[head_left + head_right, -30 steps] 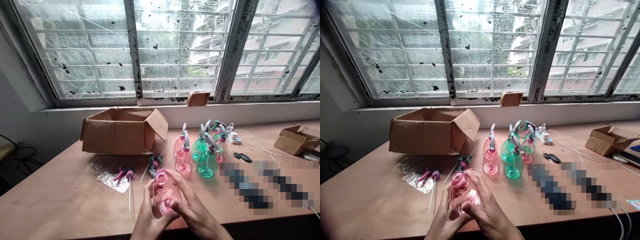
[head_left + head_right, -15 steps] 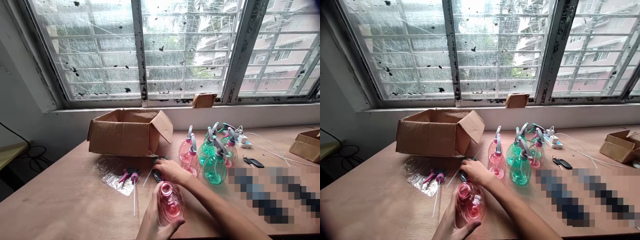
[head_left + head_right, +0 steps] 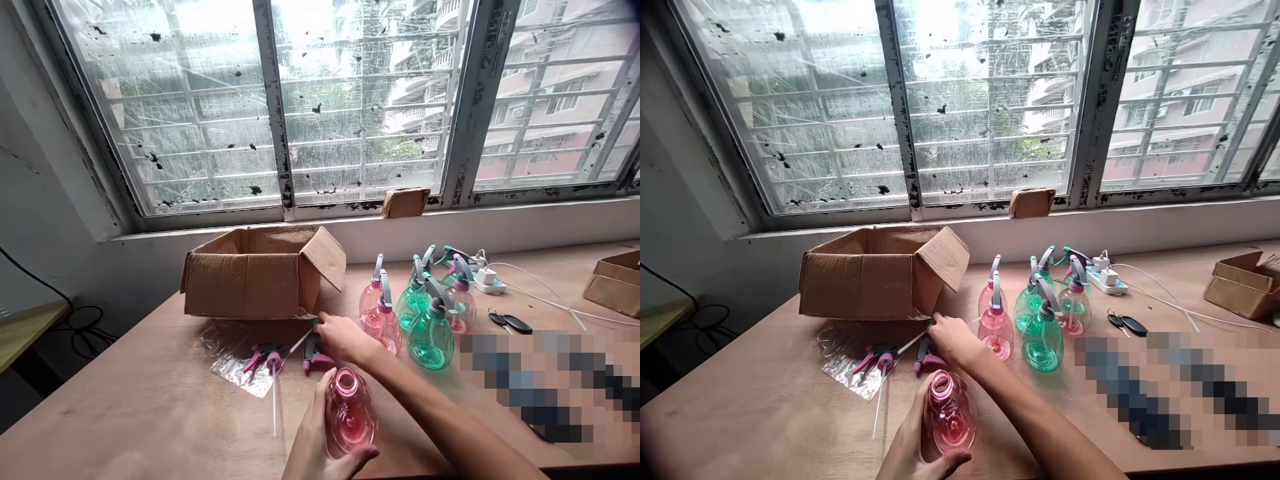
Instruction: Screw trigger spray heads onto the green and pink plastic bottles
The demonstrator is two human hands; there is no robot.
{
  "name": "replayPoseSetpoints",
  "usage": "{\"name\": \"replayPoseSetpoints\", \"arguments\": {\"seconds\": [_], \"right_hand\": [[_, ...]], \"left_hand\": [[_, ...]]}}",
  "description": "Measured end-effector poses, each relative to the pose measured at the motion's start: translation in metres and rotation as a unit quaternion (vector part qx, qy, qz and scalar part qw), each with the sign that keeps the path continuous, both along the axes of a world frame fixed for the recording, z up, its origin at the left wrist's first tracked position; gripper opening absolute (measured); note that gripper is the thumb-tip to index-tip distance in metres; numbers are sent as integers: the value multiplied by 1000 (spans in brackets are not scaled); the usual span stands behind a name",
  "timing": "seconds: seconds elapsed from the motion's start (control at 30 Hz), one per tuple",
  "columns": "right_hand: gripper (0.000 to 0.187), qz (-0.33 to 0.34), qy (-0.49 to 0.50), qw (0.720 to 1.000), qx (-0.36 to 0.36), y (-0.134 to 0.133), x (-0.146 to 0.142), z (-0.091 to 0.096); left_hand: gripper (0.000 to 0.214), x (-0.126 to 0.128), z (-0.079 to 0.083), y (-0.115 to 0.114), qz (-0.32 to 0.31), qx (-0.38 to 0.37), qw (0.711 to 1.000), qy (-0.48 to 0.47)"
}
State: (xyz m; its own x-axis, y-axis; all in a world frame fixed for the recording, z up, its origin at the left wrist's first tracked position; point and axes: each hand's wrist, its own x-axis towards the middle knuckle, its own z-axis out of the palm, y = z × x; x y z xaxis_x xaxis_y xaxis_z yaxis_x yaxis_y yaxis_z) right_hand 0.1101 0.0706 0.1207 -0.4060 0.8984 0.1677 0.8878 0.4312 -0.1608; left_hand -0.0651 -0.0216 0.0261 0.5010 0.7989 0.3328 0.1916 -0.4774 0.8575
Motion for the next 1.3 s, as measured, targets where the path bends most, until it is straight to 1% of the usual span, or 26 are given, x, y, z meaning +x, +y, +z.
{"name": "replayPoseSetpoints", "arguments": {"seconds": [0.1,0.23,0.33,0.4,0.43,0.47,0.5,0.53,0.57,0.6,0.63,0.67,0.7,0.77,0.8,0.87,0.9,0.93,0.97,1.0,1.07,1.13,1.2,1.23,1.3], "right_hand": [[18,4,67,998,19,-10,4,16],[25,35,166,985,40,-32,14,46],[31,64,224,971,48,-51,22,64],[31,75,284,955,46,-63,28,69],[31,78,336,938,43,-69,31,69],[30,77,403,911,40,-76,35,68],[32,73,477,875,40,-85,40,66],[34,64,549,832,44,-96,45,63],[36,50,607,791,53,-108,50,58],[39,28,644,761,69,-123,57,53],[41,0,668,739,92,-139,64,48],[41,-30,677,725,119,-156,72,42],[41,-58,681,713,160,-173,80,36],[39,-100,687,677,246,-203,92,29],[39,-113,694,652,282,-214,96,27],[37,-136,718,601,325,-227,97,31],[37,-145,729,581,332,-229,95,35],[35,-150,737,569,333,-229,92,39],[33,-149,740,566,332,-228,88,42],[30,-146,740,571,326,-225,85,43],[27,-129,733,594,307,-221,83,41],[24,-114,724,619,282,-219,84,34],[25,-117,717,635,263,-220,85,26],[26,-125,715,635,263,-221,85,23],[29,-145,719,617,284,-225,83,22]], "left_hand": [[107,-2,-6,4,-10,-1,1000,30],[105,-1,-12,8,-6,8,999,36],[105,0,-7,7,-15,5,999,38],[100,0,1,4,-13,-15,999,48],[98,1,6,3,-13,-27,998,56],[99,2,11,1,-14,-36,997,64],[100,4,15,0,-18,-40,997,70],[103,6,19,-1,-23,-40,996,75],[105,9,21,-1,-32,-38,996,78],[106,14,24,-1,-43,-37,995,79],[106,18,26,-2,-57,-39,994,79],[106,23,28,-2,-71,-44,993,80],[109,28,30,-2,-86,-54,992,81],[121,37,33,-4,-117,-77,986,90],[128,40,34,-5,-127,-85,984,97],[136,44,35,-8,-137,-88,980,112],[135,45,35,-10,-138,-85,980,117],[132,44,35,-12,-139,-80,980,120],[127,43,35,-13,-139,-70,981,118],[123,42,35,-15,-140,-55,982,113],[118,39,34,-16,-142,-13,985,102],[117,38,33,-16,-142,30,984,100],[116,38,31,-15,-143,48,983,104],[116,39,30,-14,-143,52,983,103],[117,39,28,-13,-143,53,984,93]]}}
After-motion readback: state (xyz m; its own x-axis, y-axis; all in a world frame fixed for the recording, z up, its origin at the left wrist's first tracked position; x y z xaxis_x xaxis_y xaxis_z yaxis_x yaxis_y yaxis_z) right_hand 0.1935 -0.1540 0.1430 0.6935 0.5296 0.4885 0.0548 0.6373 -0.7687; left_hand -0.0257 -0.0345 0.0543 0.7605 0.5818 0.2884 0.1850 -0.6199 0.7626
